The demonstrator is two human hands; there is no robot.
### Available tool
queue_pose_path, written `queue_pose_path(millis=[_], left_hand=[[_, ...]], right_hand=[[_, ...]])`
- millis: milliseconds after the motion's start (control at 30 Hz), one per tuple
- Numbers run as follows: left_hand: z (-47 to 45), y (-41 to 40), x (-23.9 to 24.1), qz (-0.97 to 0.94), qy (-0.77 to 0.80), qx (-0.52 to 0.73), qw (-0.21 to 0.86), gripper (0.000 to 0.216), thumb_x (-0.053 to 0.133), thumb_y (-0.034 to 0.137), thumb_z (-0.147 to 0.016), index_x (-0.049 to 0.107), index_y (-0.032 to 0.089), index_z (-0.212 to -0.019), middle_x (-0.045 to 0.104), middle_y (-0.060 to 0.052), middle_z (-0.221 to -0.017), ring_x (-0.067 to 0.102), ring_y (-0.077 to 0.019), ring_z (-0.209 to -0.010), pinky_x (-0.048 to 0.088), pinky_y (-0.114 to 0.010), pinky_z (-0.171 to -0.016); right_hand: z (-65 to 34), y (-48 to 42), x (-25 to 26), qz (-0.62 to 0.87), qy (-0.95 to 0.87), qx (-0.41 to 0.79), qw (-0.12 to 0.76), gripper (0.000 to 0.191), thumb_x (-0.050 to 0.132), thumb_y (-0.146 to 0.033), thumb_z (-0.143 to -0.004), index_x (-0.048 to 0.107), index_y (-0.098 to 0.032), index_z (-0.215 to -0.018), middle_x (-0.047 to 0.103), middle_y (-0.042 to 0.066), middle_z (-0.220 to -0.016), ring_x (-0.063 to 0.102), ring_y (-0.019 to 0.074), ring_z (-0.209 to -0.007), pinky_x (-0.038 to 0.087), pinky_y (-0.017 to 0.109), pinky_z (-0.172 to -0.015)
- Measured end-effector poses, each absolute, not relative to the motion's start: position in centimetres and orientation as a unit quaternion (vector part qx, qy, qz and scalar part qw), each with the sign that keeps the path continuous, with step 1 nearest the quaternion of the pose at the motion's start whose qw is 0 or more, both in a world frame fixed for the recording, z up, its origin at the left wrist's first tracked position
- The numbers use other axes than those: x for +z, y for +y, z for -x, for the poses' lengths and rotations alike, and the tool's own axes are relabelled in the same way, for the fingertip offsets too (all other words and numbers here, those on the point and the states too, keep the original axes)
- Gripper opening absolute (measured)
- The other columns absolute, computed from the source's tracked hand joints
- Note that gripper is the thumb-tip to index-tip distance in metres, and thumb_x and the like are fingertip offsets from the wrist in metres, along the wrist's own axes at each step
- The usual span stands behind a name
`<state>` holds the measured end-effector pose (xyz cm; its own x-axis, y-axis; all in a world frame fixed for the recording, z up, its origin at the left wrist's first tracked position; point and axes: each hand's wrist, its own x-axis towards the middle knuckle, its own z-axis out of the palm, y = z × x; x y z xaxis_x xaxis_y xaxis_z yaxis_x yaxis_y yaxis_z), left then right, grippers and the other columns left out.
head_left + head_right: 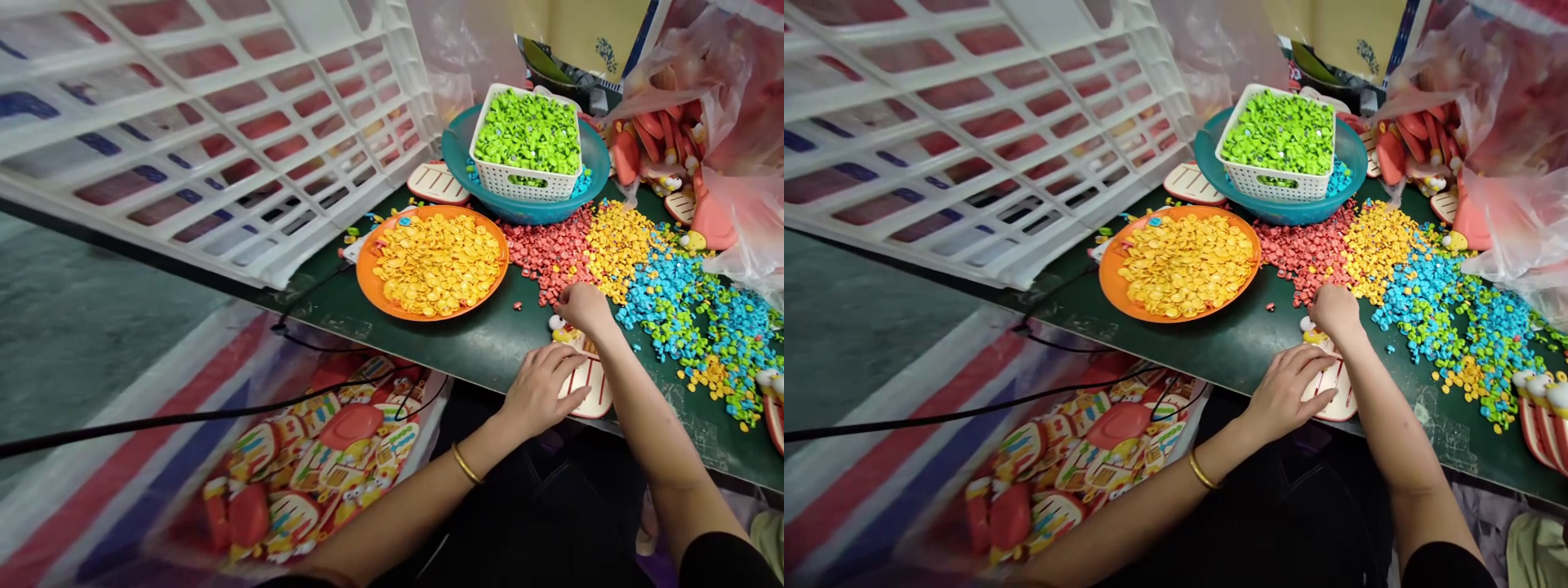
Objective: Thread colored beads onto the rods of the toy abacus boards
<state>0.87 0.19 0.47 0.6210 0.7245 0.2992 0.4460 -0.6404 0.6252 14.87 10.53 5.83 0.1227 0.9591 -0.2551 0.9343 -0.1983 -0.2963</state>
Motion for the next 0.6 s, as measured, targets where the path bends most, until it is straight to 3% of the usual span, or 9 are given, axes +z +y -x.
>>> queue_pose_path(millis=[100,267,600], left_hand=[[-0.9,0.3,0.4,-0.856,0.354,0.271,0.262,0.041,0.063,0.045,-0.090,0.060,0.021,-0.123,0.062,-0.010,-0.126,0.052,-0.0276,-0.122,0.041,-0.043,-0.104],[-0.8,0.4,0.6,-0.850,0.355,0.274,0.276,0.039,0.067,0.042,-0.087,0.058,0.020,-0.118,0.061,-0.010,-0.124,0.053,-0.0277,-0.118,0.043,-0.043,-0.101],[-1.3,0.4,0.2,-0.839,0.367,0.303,0.265,0.034,0.070,0.041,-0.084,0.055,0.019,-0.106,0.060,-0.009,-0.116,0.053,-0.0279,-0.114,0.045,-0.044,-0.099]], right_hand=[[-16.9,8.9,6.0,0.722,-0.645,0.220,0.117,0.013,0.064,-0.014,-0.075,0.075,-0.019,-0.078,0.073,0.004,-0.075,0.064,0.0163,-0.072,0.043,0.025,-0.066],[-21.1,1.7,4.8,0.700,-0.627,0.120,0.319,0.018,0.059,-0.025,-0.086,0.076,-0.020,-0.083,0.070,0.006,-0.087,0.065,0.0179,-0.079,0.050,0.029,-0.075],[-20.9,-2.9,-0.4,0.662,-0.638,0.045,0.391,0.028,0.051,-0.022,-0.095,0.077,-0.026,-0.102,0.068,0.008,-0.098,0.063,0.0209,-0.094,0.055,0.036,-0.082]])
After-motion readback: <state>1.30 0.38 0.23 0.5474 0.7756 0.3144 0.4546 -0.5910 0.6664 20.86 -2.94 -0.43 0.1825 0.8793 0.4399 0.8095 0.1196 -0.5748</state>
